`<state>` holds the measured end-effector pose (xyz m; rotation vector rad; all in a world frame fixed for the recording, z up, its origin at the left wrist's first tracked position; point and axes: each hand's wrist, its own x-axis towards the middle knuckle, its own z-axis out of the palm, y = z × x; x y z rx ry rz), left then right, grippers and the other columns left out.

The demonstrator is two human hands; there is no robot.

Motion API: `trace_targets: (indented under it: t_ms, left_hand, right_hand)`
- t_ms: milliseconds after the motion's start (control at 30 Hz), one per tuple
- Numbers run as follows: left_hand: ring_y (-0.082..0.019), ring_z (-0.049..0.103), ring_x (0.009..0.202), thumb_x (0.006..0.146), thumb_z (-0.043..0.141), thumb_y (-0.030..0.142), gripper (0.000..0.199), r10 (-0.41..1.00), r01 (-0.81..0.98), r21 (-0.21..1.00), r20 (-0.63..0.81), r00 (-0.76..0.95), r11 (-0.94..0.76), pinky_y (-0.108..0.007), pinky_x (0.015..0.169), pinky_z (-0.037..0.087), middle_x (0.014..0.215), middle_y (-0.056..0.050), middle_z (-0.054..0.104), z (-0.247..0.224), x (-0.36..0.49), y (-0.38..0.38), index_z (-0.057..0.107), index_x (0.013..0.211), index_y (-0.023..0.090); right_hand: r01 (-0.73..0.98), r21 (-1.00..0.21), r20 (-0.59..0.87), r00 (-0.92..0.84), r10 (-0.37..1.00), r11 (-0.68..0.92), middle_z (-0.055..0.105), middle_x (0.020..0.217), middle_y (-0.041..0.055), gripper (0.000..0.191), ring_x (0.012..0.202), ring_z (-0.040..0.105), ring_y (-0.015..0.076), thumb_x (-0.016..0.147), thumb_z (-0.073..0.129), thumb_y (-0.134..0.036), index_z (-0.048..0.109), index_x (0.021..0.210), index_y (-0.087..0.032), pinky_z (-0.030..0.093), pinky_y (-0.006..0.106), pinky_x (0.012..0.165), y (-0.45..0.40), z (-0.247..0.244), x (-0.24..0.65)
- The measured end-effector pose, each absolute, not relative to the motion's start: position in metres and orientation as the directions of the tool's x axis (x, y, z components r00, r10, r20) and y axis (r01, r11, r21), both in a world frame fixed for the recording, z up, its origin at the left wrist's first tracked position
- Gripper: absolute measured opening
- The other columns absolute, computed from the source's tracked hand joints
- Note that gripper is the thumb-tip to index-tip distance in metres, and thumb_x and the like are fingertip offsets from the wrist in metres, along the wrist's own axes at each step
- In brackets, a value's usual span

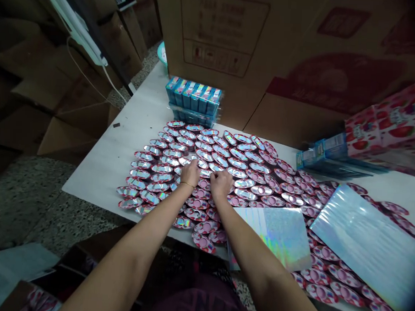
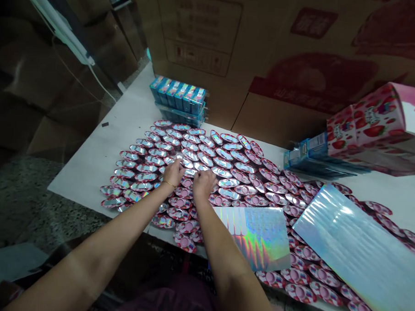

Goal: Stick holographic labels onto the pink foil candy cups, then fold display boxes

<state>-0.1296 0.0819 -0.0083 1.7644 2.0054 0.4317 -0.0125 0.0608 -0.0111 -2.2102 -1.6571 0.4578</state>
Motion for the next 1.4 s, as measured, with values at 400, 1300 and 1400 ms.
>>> trace_targets:
  t_ms: [400,1300,1400]
  left_hand:
    - [-0.021,0.051,0.099,0.078,0.053,0.029,0.027,0.984,0.781,0.618,0.065,-0.165,0.090,-0.033,0.087,0.040,0.102,-0.008,0.056,0.008,-0.127,0.052,0.055,0.103,0.018]
    - [-0.023,0.055,0.090,0.079,0.051,0.030,0.018,0.868,0.838,0.485,-0.271,0.416,-0.250,-0.036,0.079,0.037,0.088,-0.009,0.064,0.015,0.015,-0.005,0.065,0.078,0.018]
    - [-0.023,0.051,0.096,0.078,0.054,0.029,0.017,0.893,0.818,0.528,-0.222,0.391,-0.227,-0.038,0.084,0.035,0.097,-0.008,0.062,0.014,0.009,-0.008,0.064,0.087,0.019]
  right_hand:
    - [0.797,-0.600,0.187,0.061,0.980,0.065,0.062,0.084,0.0071,0.022,0.082,0.054,0.0196,0.082,0.045,-0.029,0.063,0.084,-0.018,0.038,0.033,0.077,0.050,0.036,0.096]
    - [0.818,-0.425,-0.028,-0.440,0.898,0.388,0.062,0.089,0.0094,0.021,0.082,0.057,0.0197,0.084,0.041,-0.034,0.059,0.080,-0.024,0.044,0.034,0.074,-0.040,0.099,0.231]
    - [0.795,-0.523,-0.080,-0.405,0.911,0.308,0.061,0.080,0.0081,0.019,0.074,0.056,0.0190,0.082,0.042,-0.037,0.057,0.075,-0.026,0.043,0.032,0.067,-0.034,0.144,0.211]
